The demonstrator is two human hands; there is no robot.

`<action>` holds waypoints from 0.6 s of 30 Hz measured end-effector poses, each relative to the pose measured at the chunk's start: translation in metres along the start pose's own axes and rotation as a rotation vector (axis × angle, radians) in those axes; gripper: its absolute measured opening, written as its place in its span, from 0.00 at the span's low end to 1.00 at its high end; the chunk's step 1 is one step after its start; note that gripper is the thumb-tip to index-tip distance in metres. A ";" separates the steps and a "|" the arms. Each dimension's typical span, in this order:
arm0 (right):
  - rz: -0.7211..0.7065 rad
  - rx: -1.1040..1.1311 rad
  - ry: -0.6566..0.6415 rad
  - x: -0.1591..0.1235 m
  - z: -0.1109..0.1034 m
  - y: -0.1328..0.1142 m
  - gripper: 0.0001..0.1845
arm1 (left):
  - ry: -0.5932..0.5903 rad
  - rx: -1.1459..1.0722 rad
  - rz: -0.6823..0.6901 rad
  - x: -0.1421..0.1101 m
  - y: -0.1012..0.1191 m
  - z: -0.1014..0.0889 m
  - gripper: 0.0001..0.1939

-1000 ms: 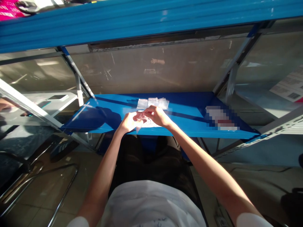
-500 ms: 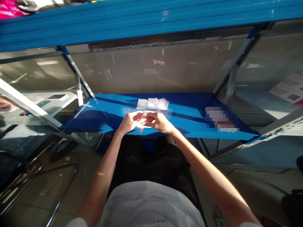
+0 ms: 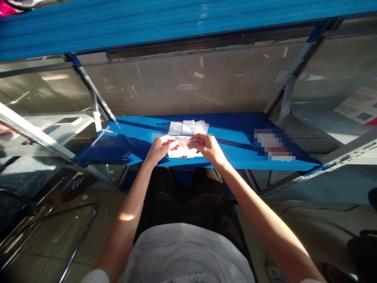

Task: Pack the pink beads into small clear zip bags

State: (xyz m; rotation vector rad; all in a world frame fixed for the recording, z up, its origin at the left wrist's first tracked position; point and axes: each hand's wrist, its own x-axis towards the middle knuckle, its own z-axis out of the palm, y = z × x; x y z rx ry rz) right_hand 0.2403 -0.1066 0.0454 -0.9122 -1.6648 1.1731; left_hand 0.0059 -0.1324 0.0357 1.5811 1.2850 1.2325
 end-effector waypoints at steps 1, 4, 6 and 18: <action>0.003 0.002 0.010 0.000 -0.002 0.001 0.17 | -0.001 0.007 -0.001 0.000 0.000 0.001 0.15; 0.000 -0.014 0.028 0.000 -0.006 0.003 0.18 | -0.007 0.044 0.008 -0.001 0.001 0.002 0.15; -0.013 -0.032 0.029 -0.001 -0.007 0.004 0.19 | -0.012 0.066 0.017 -0.002 0.002 0.003 0.14; -0.083 -0.083 0.067 -0.005 -0.006 0.004 0.15 | -0.005 0.160 0.063 -0.003 0.011 0.006 0.11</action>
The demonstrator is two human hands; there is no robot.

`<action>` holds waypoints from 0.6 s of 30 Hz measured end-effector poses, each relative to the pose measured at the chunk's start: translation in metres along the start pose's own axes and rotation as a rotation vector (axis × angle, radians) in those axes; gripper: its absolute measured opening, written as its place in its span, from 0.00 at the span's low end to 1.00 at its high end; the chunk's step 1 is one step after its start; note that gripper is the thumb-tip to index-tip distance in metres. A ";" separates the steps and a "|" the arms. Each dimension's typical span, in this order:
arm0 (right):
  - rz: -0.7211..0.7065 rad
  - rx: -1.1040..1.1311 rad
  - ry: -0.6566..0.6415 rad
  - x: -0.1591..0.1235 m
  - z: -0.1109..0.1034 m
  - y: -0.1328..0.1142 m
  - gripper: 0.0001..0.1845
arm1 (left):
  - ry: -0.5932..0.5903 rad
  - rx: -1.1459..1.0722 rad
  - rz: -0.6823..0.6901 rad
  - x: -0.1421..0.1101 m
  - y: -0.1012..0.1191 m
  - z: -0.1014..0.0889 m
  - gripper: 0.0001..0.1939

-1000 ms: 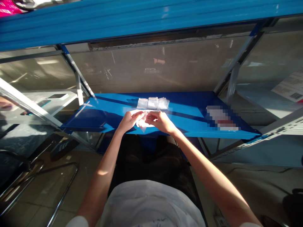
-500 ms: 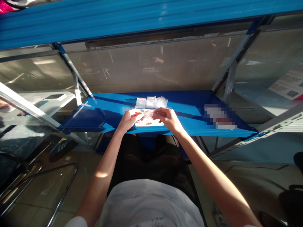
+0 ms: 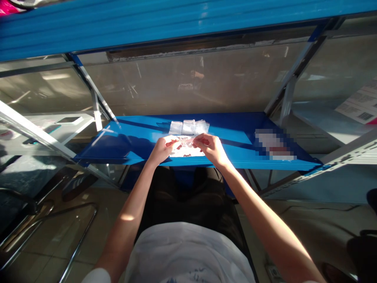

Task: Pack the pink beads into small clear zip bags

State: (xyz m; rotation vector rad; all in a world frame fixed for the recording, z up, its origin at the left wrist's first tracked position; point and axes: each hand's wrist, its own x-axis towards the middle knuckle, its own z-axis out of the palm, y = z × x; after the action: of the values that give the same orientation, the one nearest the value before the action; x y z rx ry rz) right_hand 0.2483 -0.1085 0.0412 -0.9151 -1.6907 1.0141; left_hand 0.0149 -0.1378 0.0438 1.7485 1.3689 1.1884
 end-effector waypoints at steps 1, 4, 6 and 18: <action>0.002 0.007 0.003 0.000 0.000 -0.001 0.15 | -0.001 0.003 0.005 0.000 0.000 0.000 0.11; 0.018 0.031 -0.016 -0.001 0.001 -0.004 0.17 | -0.014 0.016 0.014 0.000 0.000 0.000 0.10; 0.035 0.052 -0.039 -0.001 0.001 -0.005 0.19 | -0.021 0.020 0.020 -0.001 0.001 0.000 0.10; 0.045 0.071 -0.059 -0.001 0.004 -0.002 0.23 | 0.011 -0.053 0.001 0.002 -0.002 0.003 0.12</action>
State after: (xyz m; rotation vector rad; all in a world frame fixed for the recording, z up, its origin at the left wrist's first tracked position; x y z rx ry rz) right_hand 0.2447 -0.1115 0.0421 -0.8882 -1.6784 1.1335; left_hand 0.0172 -0.1354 0.0407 1.7085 1.3315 1.2257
